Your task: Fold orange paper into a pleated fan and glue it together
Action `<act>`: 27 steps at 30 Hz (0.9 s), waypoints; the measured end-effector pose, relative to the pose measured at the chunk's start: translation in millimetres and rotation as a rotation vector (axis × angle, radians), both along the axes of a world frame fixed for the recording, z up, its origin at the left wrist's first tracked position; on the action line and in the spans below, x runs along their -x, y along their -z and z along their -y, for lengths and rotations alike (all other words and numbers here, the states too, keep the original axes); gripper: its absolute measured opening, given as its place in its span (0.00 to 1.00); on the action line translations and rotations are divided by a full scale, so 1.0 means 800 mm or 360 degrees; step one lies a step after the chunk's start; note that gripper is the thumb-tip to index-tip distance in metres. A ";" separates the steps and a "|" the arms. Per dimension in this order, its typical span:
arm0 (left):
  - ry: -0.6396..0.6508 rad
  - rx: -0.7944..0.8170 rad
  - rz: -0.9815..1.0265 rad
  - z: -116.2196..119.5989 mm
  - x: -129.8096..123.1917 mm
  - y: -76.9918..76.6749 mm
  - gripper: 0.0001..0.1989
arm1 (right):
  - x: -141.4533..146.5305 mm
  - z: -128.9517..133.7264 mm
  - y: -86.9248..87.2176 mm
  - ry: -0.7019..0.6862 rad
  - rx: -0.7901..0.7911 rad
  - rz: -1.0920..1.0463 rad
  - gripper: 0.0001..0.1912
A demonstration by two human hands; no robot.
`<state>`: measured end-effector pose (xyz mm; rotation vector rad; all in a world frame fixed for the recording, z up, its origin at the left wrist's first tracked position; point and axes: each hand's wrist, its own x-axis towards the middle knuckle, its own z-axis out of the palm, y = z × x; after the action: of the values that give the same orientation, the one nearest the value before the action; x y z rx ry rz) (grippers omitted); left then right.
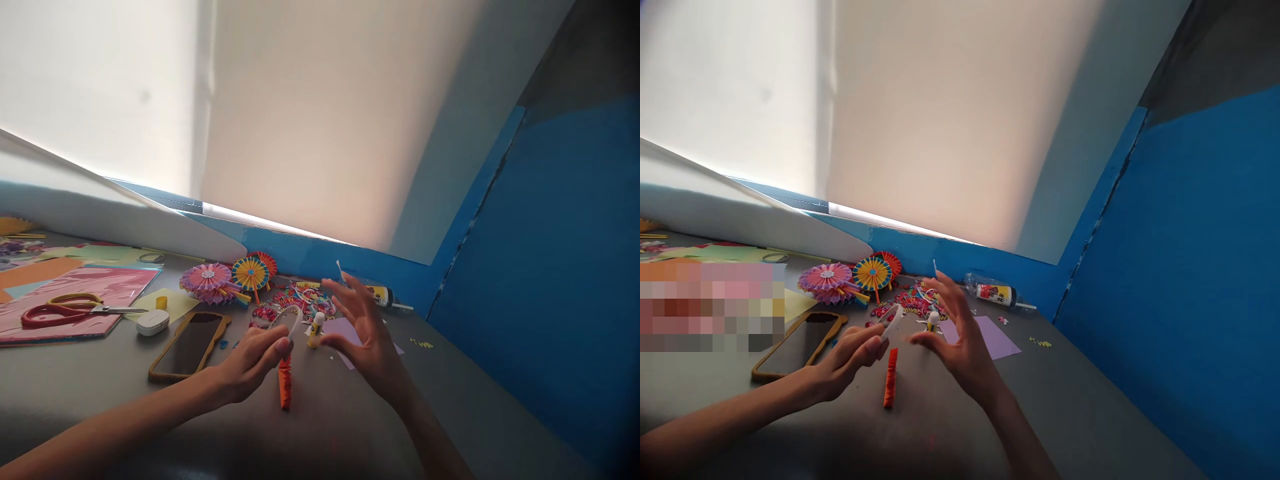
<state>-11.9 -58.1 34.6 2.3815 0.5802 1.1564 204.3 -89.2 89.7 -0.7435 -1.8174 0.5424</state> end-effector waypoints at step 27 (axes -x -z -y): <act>-0.0242 0.0621 -0.0842 -0.016 -0.003 0.023 0.17 | -0.018 0.003 0.088 0.0394 0.0271 0.0946 0.39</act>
<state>-9.3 -45.1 16.1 2.3087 1.0628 0.3927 218.9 -91.3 19.5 -1.3327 -2.1875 0.3316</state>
